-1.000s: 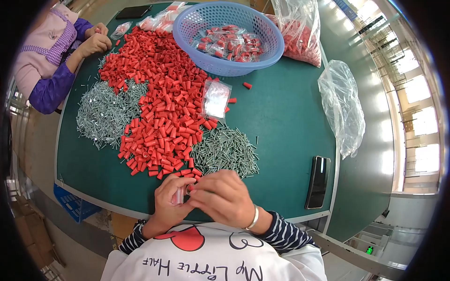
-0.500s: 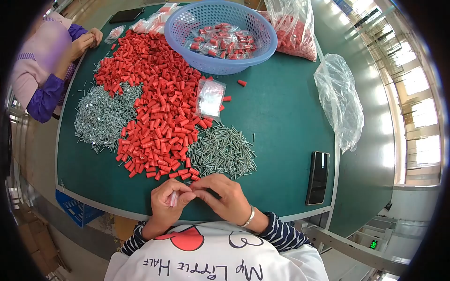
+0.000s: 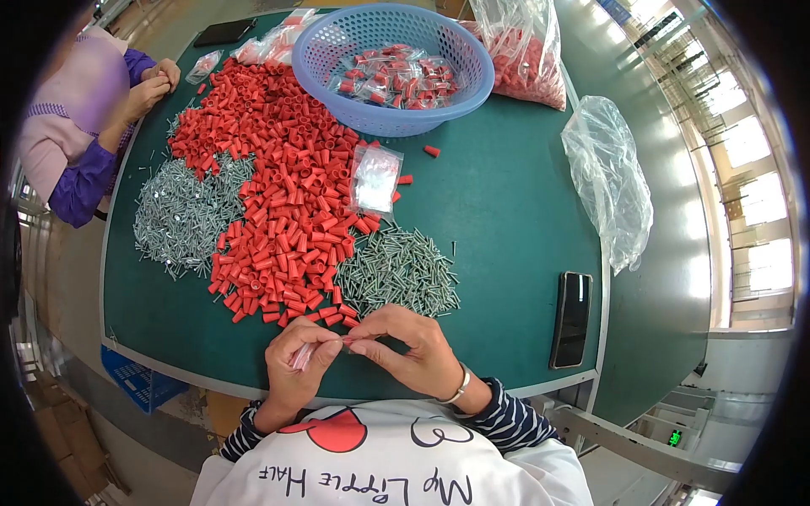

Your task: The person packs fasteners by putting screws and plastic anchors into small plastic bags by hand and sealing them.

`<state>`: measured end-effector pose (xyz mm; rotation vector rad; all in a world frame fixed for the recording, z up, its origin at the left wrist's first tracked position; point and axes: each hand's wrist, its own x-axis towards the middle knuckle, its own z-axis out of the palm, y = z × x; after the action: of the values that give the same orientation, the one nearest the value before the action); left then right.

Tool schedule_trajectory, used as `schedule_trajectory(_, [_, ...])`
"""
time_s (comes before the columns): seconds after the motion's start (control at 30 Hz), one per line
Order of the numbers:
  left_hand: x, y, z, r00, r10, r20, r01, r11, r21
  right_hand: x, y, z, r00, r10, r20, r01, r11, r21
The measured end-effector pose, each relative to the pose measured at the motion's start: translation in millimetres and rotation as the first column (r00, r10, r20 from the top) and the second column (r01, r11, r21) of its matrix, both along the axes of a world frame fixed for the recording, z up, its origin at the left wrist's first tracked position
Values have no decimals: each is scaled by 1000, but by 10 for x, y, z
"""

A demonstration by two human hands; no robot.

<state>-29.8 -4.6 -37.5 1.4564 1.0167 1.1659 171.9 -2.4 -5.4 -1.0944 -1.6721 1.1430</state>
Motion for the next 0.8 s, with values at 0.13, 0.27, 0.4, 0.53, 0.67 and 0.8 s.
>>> schedule_trajectory(0.13, [14,-16,1,1000,14,-15,-14,1000,9,4,-18,-7,999,-35,0,35,999,-31])
schedule_trajectory(0.27, [23,-20,41,997,16,-69,-11,998,68,-17,-31,22,997,-62,44,62,998,1])
schedule_trajectory(0.4, [27,1,82,992,10,-127,6,992,127,-16,-12,66,987,-61,152,42,991,127])
schedule_trajectory(0.53, [41,-25,78,993,60,-105,-52,996,76,77,53,234,995,15,96,-19,999,41])
schedule_trajectory(0.67, [49,-41,84,997,63,-54,-60,997,58,325,179,567,776,121,-619,-318,923,-218])
schedule_trajectory(0.8, [84,-59,156,993,116,-32,-114,993,44,286,367,461,826,-275,492,30,893,448])
